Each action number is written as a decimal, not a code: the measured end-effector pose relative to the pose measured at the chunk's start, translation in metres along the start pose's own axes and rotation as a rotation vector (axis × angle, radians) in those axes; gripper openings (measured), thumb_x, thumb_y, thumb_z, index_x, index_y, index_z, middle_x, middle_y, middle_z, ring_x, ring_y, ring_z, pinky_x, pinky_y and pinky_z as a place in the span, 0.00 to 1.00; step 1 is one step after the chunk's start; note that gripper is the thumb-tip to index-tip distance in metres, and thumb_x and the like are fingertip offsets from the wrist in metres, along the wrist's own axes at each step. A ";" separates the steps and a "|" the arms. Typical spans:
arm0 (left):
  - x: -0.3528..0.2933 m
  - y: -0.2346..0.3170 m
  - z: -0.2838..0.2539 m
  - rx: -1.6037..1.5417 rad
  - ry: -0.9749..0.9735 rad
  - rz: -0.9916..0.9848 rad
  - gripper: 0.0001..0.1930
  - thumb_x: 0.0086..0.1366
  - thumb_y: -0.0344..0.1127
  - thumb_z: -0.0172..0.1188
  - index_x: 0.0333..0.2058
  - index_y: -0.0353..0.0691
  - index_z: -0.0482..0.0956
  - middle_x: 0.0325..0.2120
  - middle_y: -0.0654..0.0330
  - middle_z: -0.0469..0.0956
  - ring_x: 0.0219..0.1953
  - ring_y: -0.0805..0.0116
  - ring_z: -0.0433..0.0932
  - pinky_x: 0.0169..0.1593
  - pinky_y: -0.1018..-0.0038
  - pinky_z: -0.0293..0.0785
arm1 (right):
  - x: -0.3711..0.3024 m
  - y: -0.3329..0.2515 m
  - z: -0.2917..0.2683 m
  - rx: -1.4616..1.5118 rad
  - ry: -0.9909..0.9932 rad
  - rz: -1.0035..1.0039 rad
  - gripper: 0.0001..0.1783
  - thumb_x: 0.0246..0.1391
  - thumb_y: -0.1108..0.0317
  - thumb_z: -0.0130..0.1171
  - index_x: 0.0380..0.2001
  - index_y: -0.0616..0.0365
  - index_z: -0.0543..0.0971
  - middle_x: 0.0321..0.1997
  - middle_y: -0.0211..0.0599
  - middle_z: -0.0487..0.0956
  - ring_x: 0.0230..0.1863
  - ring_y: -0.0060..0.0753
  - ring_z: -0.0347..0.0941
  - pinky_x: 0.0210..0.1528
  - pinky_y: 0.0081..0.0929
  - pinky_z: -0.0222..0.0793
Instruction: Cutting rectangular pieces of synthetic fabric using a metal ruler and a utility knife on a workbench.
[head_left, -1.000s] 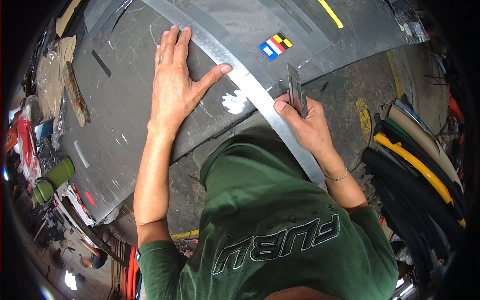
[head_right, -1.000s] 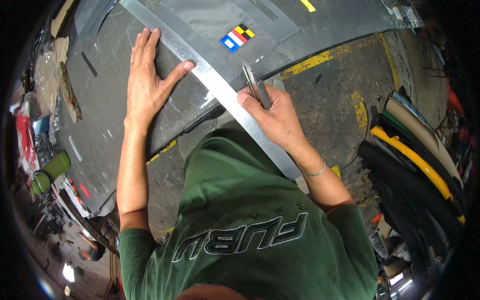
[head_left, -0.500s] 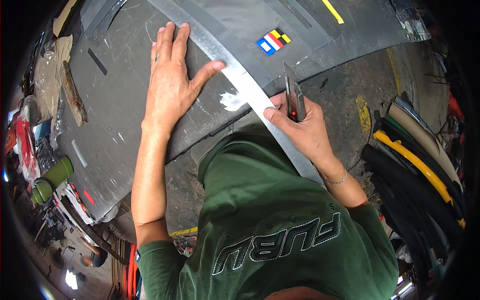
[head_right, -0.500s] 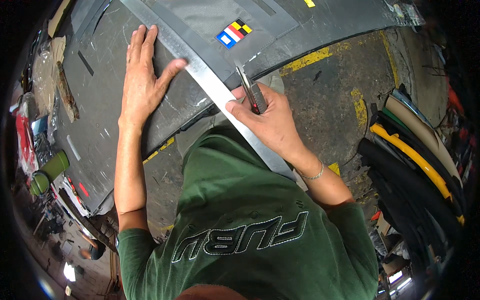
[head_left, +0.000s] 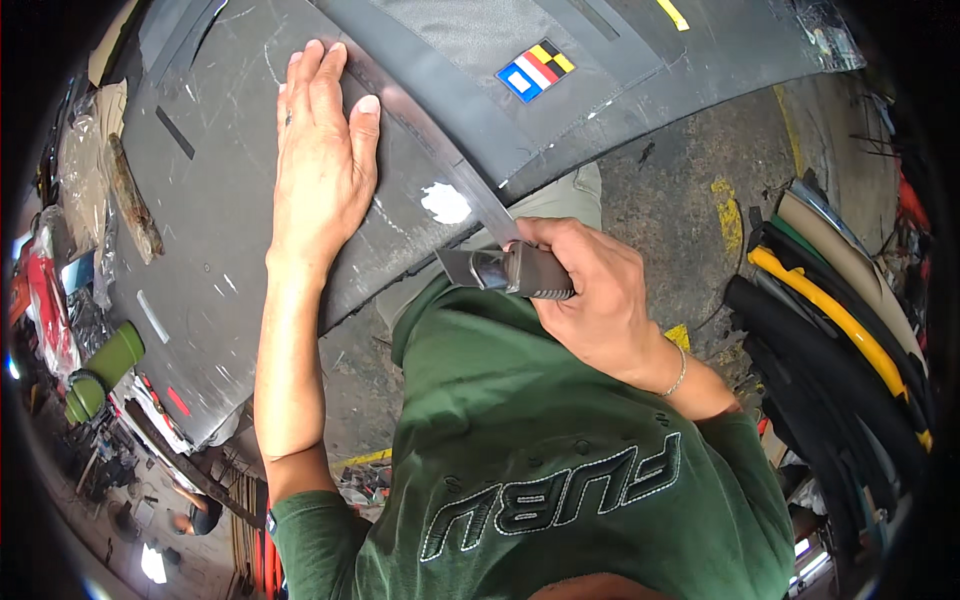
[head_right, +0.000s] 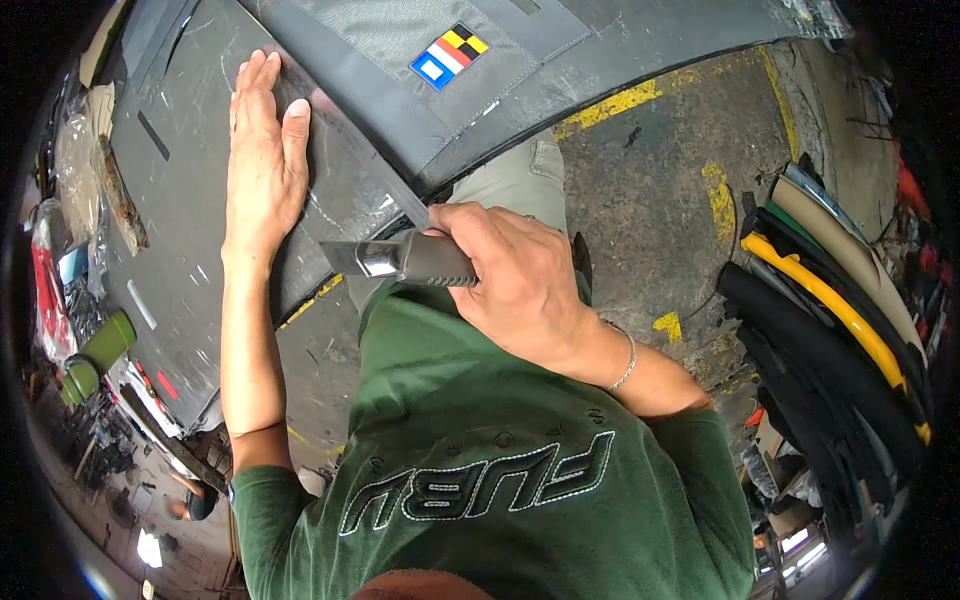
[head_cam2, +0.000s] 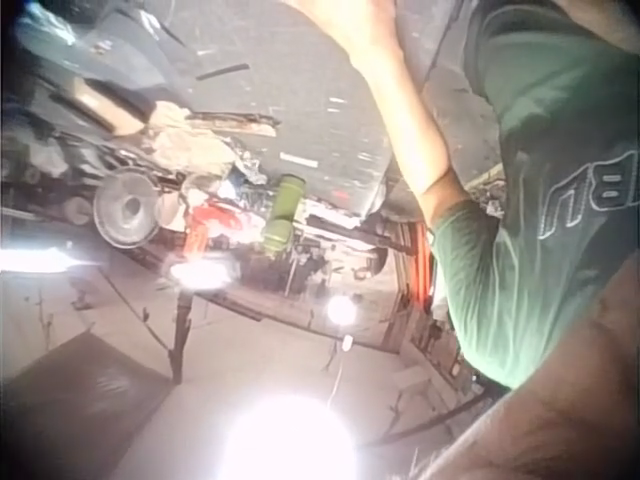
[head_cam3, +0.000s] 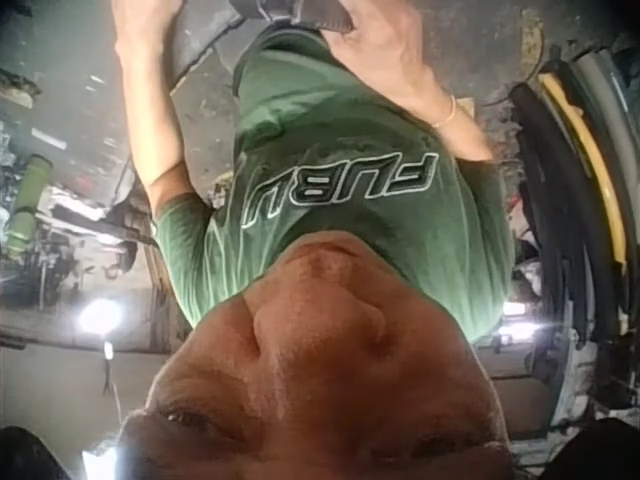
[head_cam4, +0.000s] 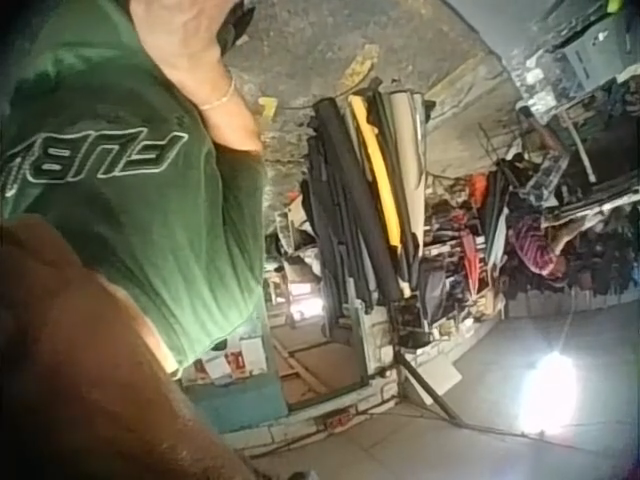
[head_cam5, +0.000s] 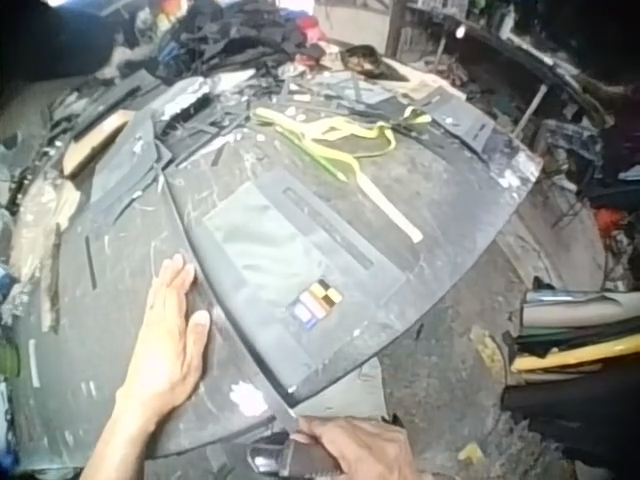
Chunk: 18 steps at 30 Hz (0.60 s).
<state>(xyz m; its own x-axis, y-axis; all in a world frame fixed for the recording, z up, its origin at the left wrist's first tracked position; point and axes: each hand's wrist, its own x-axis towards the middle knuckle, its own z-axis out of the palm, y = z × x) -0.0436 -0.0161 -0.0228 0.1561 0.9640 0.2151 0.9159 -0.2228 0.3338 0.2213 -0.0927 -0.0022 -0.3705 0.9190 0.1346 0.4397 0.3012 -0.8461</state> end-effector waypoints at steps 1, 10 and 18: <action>0.000 0.001 0.000 0.004 0.001 -0.003 0.26 0.79 0.41 0.49 0.68 0.32 0.63 0.70 0.38 0.60 0.76 0.41 0.54 0.77 0.51 0.49 | 0.000 0.002 0.001 0.012 0.021 0.005 0.16 0.50 0.80 0.69 0.45 0.64 0.81 0.36 0.44 0.85 0.34 0.41 0.85 0.37 0.30 0.78; 0.007 -0.004 -0.006 0.075 -0.044 0.069 0.30 0.78 0.50 0.52 0.69 0.36 0.66 0.70 0.36 0.60 0.74 0.38 0.57 0.77 0.51 0.50 | 0.003 0.027 0.001 0.171 0.014 0.269 0.13 0.62 0.66 0.71 0.41 0.64 0.82 0.26 0.30 0.79 0.28 0.12 0.69 0.32 0.18 0.67; 0.005 0.001 -0.007 0.019 -0.026 0.008 0.38 0.70 0.57 0.61 0.70 0.40 0.65 0.71 0.40 0.59 0.72 0.39 0.61 0.73 0.52 0.60 | 0.006 0.033 0.003 0.185 -0.025 0.461 0.12 0.61 0.65 0.72 0.39 0.62 0.83 0.27 0.25 0.80 0.31 0.12 0.71 0.35 0.18 0.69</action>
<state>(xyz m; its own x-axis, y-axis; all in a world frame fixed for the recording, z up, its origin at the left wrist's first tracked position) -0.0444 -0.0124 -0.0149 0.1727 0.9658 0.1936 0.9213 -0.2279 0.3150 0.2316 -0.0782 -0.0311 -0.1926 0.9389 -0.2853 0.4103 -0.1871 -0.8926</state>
